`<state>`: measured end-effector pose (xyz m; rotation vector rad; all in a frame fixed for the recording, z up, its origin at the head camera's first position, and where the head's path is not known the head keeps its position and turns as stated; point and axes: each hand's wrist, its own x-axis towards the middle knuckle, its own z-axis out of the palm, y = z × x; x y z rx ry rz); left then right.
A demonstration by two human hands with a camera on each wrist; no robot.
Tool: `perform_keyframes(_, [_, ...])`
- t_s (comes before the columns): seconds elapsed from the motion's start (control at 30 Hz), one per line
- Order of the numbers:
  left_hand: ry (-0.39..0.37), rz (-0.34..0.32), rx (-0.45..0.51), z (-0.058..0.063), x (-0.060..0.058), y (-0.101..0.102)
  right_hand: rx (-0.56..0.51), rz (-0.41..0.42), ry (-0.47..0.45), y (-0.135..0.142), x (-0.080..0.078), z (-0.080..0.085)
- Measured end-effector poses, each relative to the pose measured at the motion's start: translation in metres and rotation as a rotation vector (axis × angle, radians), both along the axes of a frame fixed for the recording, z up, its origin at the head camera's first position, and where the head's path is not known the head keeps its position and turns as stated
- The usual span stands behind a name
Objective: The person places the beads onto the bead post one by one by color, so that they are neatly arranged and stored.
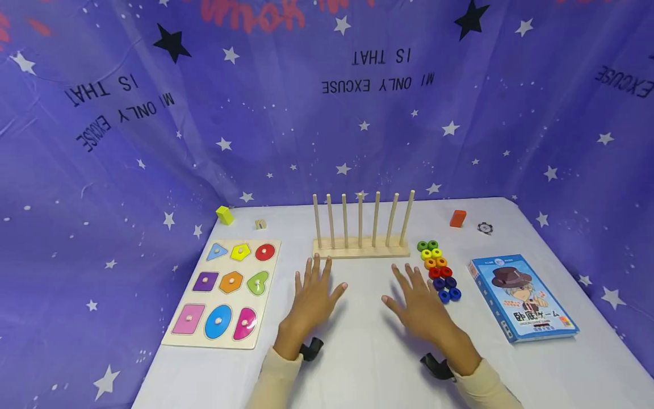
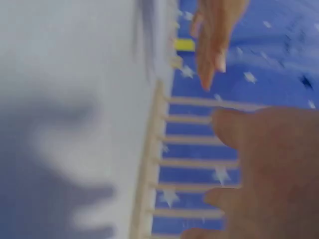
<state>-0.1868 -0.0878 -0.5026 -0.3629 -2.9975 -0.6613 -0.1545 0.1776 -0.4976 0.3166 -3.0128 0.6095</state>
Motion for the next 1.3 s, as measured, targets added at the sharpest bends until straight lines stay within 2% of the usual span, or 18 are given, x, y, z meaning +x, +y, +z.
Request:
perform_keyframes(0.1, [0.002, 0.05, 0.201, 0.005, -0.026, -0.02, -0.127, -0.111, -0.016, 0.028, -0.005, 0.016])
perform_keyframes(0.2, [0.039, 0.098, 0.378, 0.005, -0.056, -0.04, -0.248, -0.247, -0.02, 0.064, -0.008, 0.022])
perform_keyframes(0.27, [0.043, 0.121, 0.447, -0.001, -0.074, -0.05, -0.297, -0.313, -0.067, 0.085, -0.007, 0.017])
perform_keyframes(0.4, [-0.071, 0.148, 0.559, -0.022, -0.098, -0.06, -0.349, -0.356, -0.261, 0.109, 0.0, -0.008])
perform_keyframes(0.53, [-0.135, 0.184, 0.626, -0.041, -0.106, -0.065, -0.45, -0.339, -0.396, 0.111, 0.001, -0.036])
perform_keyframes(0.67, [-0.156, 0.23, 0.656, -0.053, -0.101, -0.071, -0.5, -0.338, -0.459, 0.103, 0.001, -0.054])
perform_keyframes(0.8, [-0.185, 0.242, 0.681, -0.056, -0.097, -0.073, -0.484, -0.358, -0.474, 0.1, -0.001, -0.059])
perform_keyframes(0.97, [-0.185, 0.228, 0.722, -0.052, -0.103, -0.067, -0.472, -0.422, -0.434, 0.102, 0.001, -0.055])
perform_keyframes(1.07, [-0.204, 0.198, 0.755, -0.049, -0.109, -0.062, -0.445, -0.466, -0.354, 0.098, 0.005, -0.029])
perform_keyframes(1.13, [-0.213, 0.177, 0.759, -0.049, -0.114, -0.058, -0.431, -0.438, -0.265, 0.087, 0.0, 0.004])
perform_keyframes(1.2, [-0.207, 0.164, 0.768, -0.05, -0.119, -0.054, -0.421, -0.341, -0.164, 0.065, -0.012, 0.048])
perform_keyframes(1.3, [-0.202, 0.17, 0.781, -0.052, -0.127, -0.05, -0.449, -0.107, -0.059, 0.018, -0.043, 0.11])
